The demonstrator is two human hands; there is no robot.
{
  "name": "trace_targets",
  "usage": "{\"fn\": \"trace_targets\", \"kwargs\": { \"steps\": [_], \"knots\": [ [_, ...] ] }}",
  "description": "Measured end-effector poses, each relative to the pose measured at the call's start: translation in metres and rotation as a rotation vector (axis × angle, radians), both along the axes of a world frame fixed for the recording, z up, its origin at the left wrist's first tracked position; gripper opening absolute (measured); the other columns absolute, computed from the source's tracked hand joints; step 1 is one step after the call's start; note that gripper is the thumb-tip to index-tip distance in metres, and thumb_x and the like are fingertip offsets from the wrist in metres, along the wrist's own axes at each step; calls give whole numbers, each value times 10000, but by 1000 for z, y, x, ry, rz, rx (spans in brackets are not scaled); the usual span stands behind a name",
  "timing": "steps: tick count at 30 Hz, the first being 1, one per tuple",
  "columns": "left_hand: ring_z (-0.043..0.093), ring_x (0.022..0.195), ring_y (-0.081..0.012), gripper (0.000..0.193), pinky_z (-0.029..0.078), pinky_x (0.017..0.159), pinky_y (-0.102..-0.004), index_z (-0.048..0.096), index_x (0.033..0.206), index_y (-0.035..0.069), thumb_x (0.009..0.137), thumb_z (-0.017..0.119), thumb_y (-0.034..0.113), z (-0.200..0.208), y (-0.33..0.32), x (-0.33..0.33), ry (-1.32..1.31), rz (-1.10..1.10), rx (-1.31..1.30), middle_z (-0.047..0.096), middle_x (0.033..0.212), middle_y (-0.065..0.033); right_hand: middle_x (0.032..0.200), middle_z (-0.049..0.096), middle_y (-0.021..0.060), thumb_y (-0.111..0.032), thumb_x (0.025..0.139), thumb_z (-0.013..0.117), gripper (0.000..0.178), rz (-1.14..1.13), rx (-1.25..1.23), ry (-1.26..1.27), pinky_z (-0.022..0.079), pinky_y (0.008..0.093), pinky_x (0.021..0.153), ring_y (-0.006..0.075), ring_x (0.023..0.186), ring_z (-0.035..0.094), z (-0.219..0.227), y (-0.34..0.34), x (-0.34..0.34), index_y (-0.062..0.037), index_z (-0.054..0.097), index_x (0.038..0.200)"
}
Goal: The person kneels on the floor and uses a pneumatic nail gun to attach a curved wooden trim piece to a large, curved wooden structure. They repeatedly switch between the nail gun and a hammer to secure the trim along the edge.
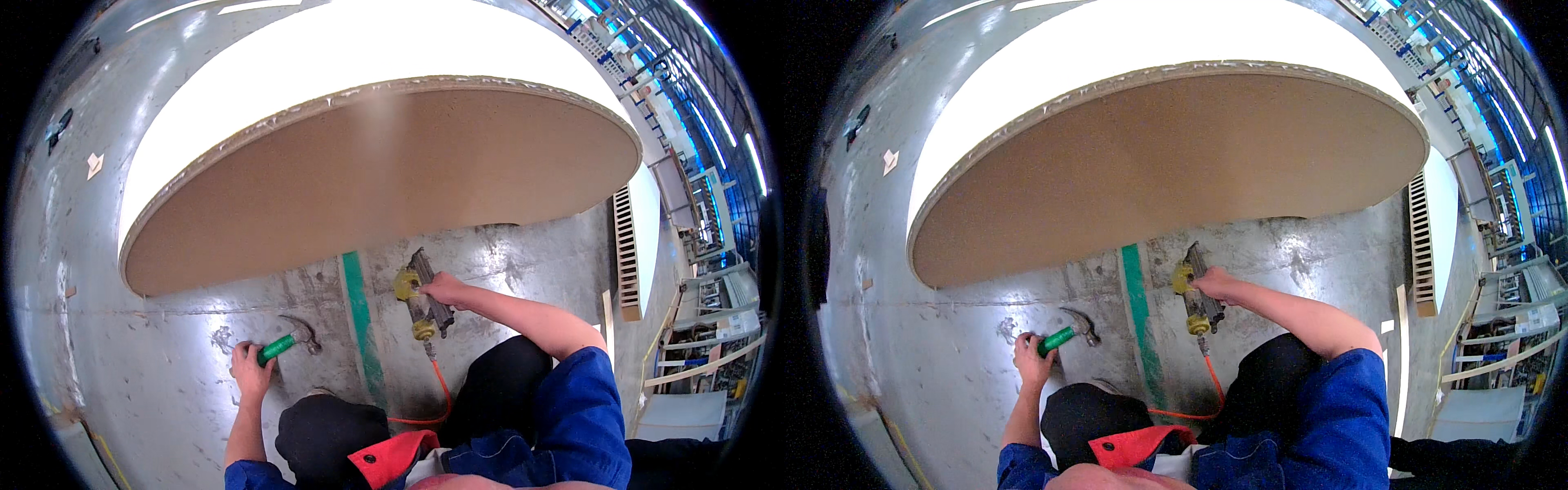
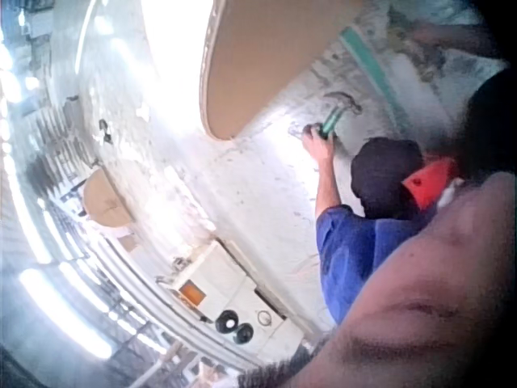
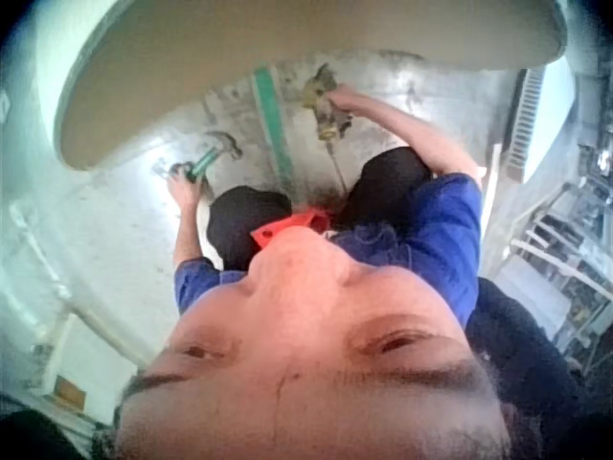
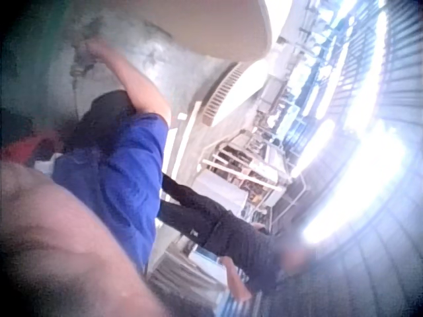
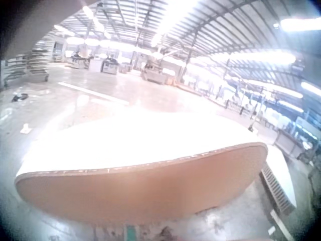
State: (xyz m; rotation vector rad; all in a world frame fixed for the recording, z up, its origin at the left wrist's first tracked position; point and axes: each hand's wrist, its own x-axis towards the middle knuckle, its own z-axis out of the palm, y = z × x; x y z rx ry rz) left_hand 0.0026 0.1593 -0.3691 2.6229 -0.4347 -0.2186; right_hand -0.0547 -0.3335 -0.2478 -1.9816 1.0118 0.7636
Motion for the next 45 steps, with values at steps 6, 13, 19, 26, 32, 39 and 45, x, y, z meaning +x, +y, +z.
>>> {"fn": "trace_targets", "kwargs": {
  "steps": [6,13,19,26,32,39,45],
  "knots": [
    [389,1324,-401,814,295,1113,-501,439,1391,37,713,785,324,-47,40,-27,-230,365,113,426,1423,-223,759,651,197,-342,805,668,453,-39,-34,-24,490,418,637,238,694,630,-27,-5,-19,109,660,845],
    [365,1379,-346,663,282,1126,-499,474,1342,24,844,630,434,-50,32,-32,-311,346,349,410,1461,-201,838,657,263,-393,818,635,494,17,-130,65,512,472,700,360,793,671,-15,2,-1,97,658,869],
    [368,1382,-335,671,269,1125,-518,432,1371,40,901,532,508,-57,39,-31,-361,309,367,396,1472,-185,814,678,223,-337,795,691,443,-170,-163,67,520,463,697,361,789,677,-37,14,-21,101,659,850],
    [325,1399,-361,735,213,1155,-536,395,1396,40,832,596,466,-45,40,-30,-279,349,357,374,1482,-207,716,637,147,-276,805,690,316,-434,-108,-68,531,401,558,239,609,638,-27,43,-27,38,653,792],
    [316,1357,-440,864,218,1139,-553,338,1487,58,748,707,311,-51,48,-23,-80,283,162,312,1478,-294,773,615,89,-197,918,633,204,-1080,585,-458,578,397,636,241,688,647,-29,42,-74,2,589,925],
    [585,1169,-290,421,433,1026,-382,598,1255,-13,887,654,185,189,-83,51,364,-23,-591,631,1173,-181,951,620,50,-281,975,618,246,-1087,843,-914,582,372,743,200,843,654,53,103,-109,-73,550,1087],
    [605,1134,-258,556,460,1002,-384,466,1369,-31,930,639,265,425,-191,33,168,-735,-652,624,1170,-163,940,602,41,-309,977,613,263,-793,1438,-1293,571,358,757,203,830,654,148,147,-62,-92,533,1103]
  ]
}}
